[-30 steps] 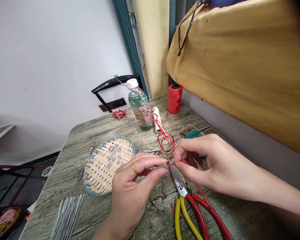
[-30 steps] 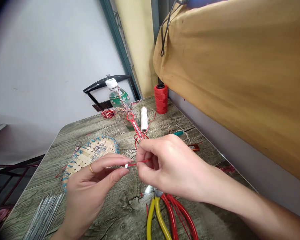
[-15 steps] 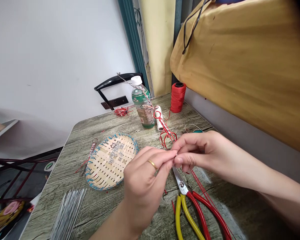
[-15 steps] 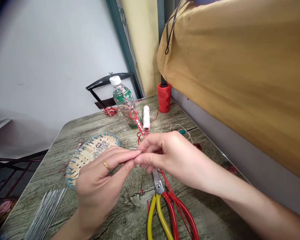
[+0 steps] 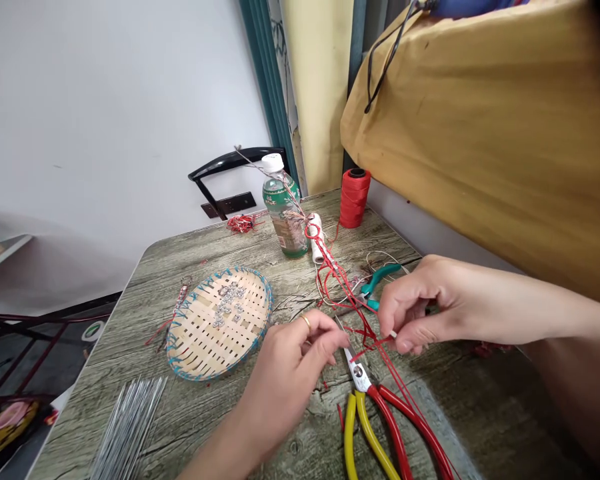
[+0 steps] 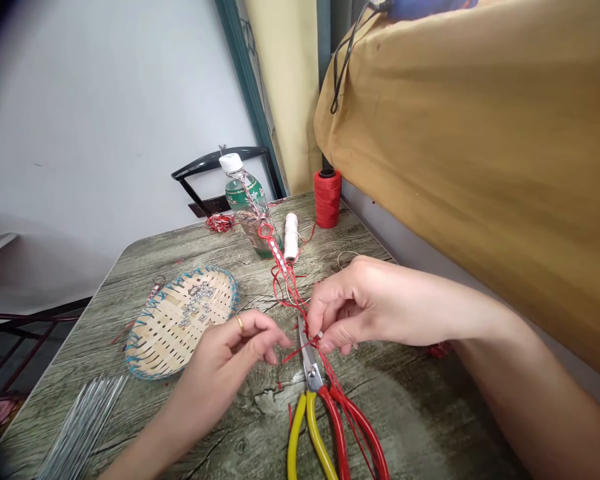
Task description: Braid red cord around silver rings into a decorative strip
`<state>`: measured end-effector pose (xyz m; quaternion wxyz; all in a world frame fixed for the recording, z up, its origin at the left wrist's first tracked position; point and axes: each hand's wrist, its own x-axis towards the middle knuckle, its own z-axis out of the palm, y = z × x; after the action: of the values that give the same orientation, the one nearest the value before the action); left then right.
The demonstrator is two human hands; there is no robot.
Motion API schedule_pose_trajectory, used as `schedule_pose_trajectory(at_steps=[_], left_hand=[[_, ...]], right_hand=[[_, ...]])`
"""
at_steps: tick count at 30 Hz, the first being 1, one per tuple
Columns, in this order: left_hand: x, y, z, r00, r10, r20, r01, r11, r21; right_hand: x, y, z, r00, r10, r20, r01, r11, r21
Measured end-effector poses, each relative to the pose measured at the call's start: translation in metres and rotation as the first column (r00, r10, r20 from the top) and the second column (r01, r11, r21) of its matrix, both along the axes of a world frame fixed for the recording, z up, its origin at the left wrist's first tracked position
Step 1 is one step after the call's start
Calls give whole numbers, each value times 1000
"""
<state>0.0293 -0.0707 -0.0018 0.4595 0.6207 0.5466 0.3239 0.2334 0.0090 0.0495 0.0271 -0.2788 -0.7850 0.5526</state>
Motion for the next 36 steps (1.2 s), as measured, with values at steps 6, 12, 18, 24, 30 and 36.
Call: schedule_pose_trajectory(at_steps=[6, 12, 18, 24, 30, 36], left_hand=[[19, 2, -24, 961, 87, 262, -37, 981, -191], [15, 8, -15, 945, 1, 326, 36, 994, -108], [1, 15, -9, 937, 9, 349, -5, 1000, -12], [4, 20, -8, 882, 178, 437, -184, 983, -29], [3, 28, -8, 871, 243, 428, -334, 930, 153], [6, 38, -3, 646, 342, 683, -394, 915, -86]], right_hand=[[-2, 2, -5, 993, 105, 59, -111, 986, 121], [-1, 4, -5, 997, 38, 71, -47, 991, 125], [-1, 7, -7, 1000, 13, 1, -14, 997, 79], [-6, 8, -12, 992, -103, -77, 108, 992, 65], [-12, 9, -16, 950, -265, -167, 265, 964, -19], [-9, 13, -21, 910, -349, -224, 332, 937, -111]])
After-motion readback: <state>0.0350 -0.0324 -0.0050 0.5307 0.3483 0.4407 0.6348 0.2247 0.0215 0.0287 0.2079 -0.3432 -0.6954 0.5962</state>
